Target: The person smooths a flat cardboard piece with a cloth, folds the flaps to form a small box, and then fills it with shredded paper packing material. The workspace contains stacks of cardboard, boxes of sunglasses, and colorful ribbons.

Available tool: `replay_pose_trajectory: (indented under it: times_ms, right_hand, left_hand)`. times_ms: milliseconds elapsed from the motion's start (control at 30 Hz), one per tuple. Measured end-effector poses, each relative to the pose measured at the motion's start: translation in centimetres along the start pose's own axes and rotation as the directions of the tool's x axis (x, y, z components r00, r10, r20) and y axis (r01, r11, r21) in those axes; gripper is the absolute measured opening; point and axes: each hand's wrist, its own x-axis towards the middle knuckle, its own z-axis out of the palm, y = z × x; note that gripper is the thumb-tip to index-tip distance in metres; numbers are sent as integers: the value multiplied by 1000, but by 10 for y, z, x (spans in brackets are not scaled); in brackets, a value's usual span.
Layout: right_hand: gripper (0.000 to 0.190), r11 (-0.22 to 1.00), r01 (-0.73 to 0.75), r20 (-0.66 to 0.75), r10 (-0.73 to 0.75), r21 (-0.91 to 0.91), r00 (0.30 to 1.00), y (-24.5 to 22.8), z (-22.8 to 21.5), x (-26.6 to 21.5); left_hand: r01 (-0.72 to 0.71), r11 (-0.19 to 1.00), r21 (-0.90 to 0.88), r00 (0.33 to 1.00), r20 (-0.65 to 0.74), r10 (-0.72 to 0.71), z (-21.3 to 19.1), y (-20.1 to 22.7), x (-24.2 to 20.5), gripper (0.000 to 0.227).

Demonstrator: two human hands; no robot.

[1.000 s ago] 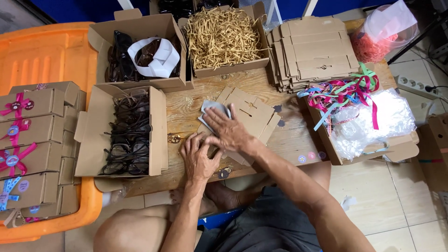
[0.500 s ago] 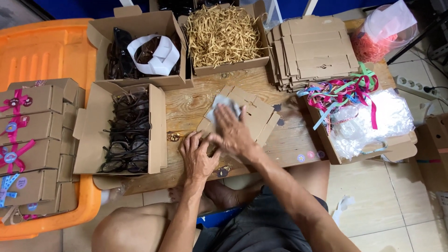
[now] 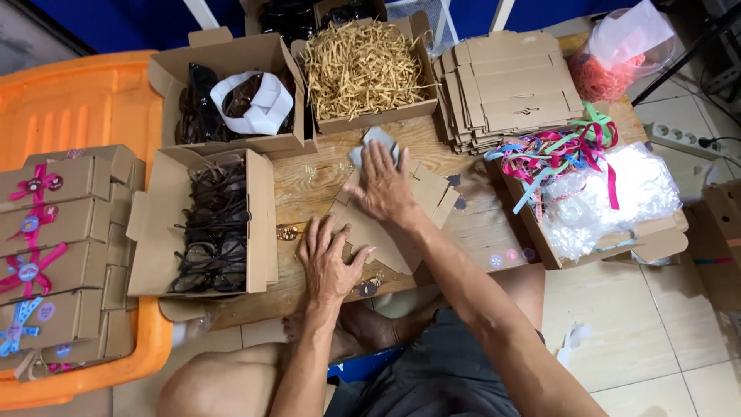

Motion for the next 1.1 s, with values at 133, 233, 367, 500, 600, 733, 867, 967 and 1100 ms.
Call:
replay_pose_trajectory:
  times_ms: [133, 233, 367, 500, 600, 733, 867, 967, 1100]
  right_hand:
    - [108, 999, 45, -128, -41, 23, 991, -7, -3, -46]
    - [105, 997, 32, -30, -30, 67, 999, 9, -13, -74]
    - [101, 996, 27, 16, -29, 83, 999, 40, -18, -101]
    - [98, 990, 78, -22, -76, 118, 997, 47, -11, -92]
    - [99, 981, 100, -37, -95, 168, 995, 34, 2, -66]
    - [103, 966, 150, -19, -149, 209, 989, 13, -1, -47]
    - [105, 967, 145, 38, -156, 209, 987, 0, -6, -32]
    - [105, 978, 85, 32, -93, 189, 995, -8, -6, -26]
    - [109, 986, -77, 52, 69, 150, 996, -14, -21, -36]
  left_hand:
    - [6, 1000, 30, 999, 44, -8, 0, 0, 4, 56]
    - [-12, 998, 61, 1000, 5, 12, 4, -2, -1, 55]
    - [-22, 998, 65, 1000, -10, 23, 8, -6, -2, 60]
    - [-24, 999, 46, 1000, 5, 24, 7, -6, 0, 59]
    - [-9, 999, 37, 1000, -2, 9, 10, -6, -1, 59]
    - [-14, 999, 44, 1000, 4, 14, 10, -7, -2, 58]
    - [-29, 998, 48, 999, 23, 28, 6, -3, 0, 57]
    - [-50, 995, 81, 999, 20, 48, 6, -1, 0, 57]
    - [-97, 989, 108, 995, 40, 93, 15, -2, -11, 64]
